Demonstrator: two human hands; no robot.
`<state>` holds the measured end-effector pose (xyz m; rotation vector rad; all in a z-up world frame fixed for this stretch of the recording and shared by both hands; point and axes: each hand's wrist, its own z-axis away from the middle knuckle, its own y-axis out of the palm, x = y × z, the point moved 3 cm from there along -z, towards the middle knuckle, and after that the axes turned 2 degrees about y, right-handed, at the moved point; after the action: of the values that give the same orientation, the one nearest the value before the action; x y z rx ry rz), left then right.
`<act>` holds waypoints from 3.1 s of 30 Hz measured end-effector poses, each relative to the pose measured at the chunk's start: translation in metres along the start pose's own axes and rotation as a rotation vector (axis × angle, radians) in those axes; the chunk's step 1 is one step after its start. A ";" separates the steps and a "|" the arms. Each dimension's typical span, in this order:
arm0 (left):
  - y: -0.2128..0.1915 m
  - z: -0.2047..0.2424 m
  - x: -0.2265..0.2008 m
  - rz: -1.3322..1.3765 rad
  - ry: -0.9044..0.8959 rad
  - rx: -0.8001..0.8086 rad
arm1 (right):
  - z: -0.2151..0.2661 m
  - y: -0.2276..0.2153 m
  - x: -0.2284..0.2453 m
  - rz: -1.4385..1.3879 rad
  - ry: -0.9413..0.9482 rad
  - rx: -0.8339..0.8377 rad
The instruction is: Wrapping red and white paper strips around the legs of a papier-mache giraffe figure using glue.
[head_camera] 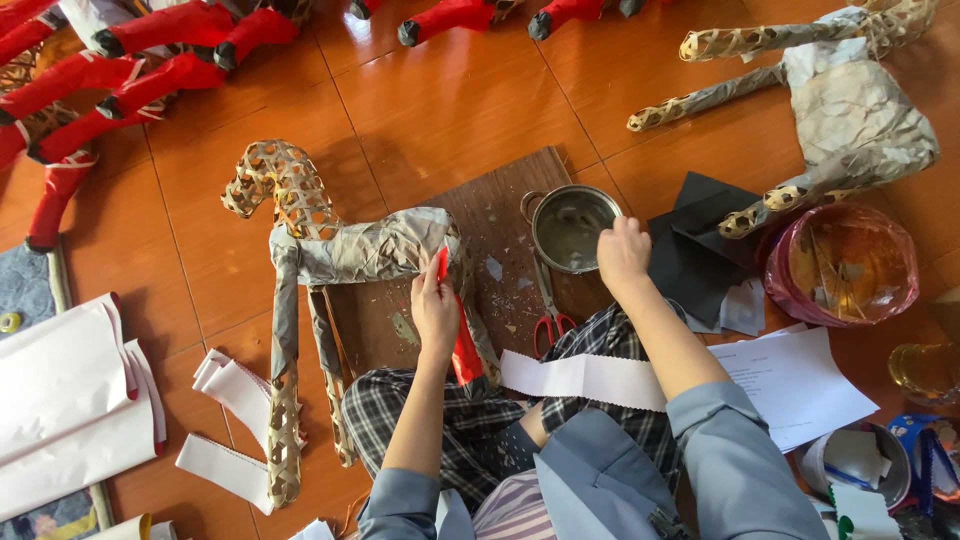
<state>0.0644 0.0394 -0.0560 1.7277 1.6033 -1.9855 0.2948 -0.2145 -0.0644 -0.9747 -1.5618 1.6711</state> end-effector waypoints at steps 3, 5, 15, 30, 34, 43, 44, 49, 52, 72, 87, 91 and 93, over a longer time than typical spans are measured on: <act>0.011 0.000 0.006 -0.021 0.007 -0.014 | -0.001 0.015 0.009 0.045 -0.172 -0.163; 0.013 -0.001 0.004 -0.003 0.028 -0.035 | 0.010 0.000 0.015 0.029 -0.210 -0.004; -0.007 -0.003 0.016 0.873 -0.281 0.042 | 0.062 -0.023 -0.027 -0.827 0.184 0.365; 0.021 -0.003 0.104 1.590 -0.565 0.135 | 0.100 -0.078 0.146 -1.069 -0.395 0.026; 0.015 0.001 0.099 1.531 -0.557 0.158 | 0.087 -0.077 0.140 -1.009 -0.368 0.107; -0.001 0.001 0.080 1.557 -0.613 0.130 | 0.075 -0.089 0.127 -0.850 -0.387 0.112; 0.000 0.002 0.082 1.550 -0.617 0.133 | 0.071 -0.093 0.128 -0.863 -0.375 0.078; -0.006 -0.002 0.073 1.561 -0.591 0.142 | 0.068 -0.107 0.143 -0.904 -0.346 0.236; -0.002 0.002 0.078 1.561 -0.598 0.153 | 0.056 -0.090 0.141 -0.853 -0.297 0.214; -0.002 0.002 0.061 1.492 -0.474 0.231 | 0.056 -0.057 -0.015 -0.358 0.130 0.146; -0.015 0.004 0.024 1.434 -0.440 0.330 | 0.055 -0.012 0.217 -1.355 -0.014 -0.020; -0.005 0.012 0.046 1.416 -0.404 0.247 | 0.045 0.027 0.221 -1.445 0.195 -0.060; -0.009 0.022 0.049 1.093 -0.367 0.024 | 0.042 0.043 0.220 -1.523 0.234 -0.061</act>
<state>0.0257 0.0546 -0.0911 1.5562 0.3330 -1.5574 0.1461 -0.0529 -0.1257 0.1477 -1.4706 0.3958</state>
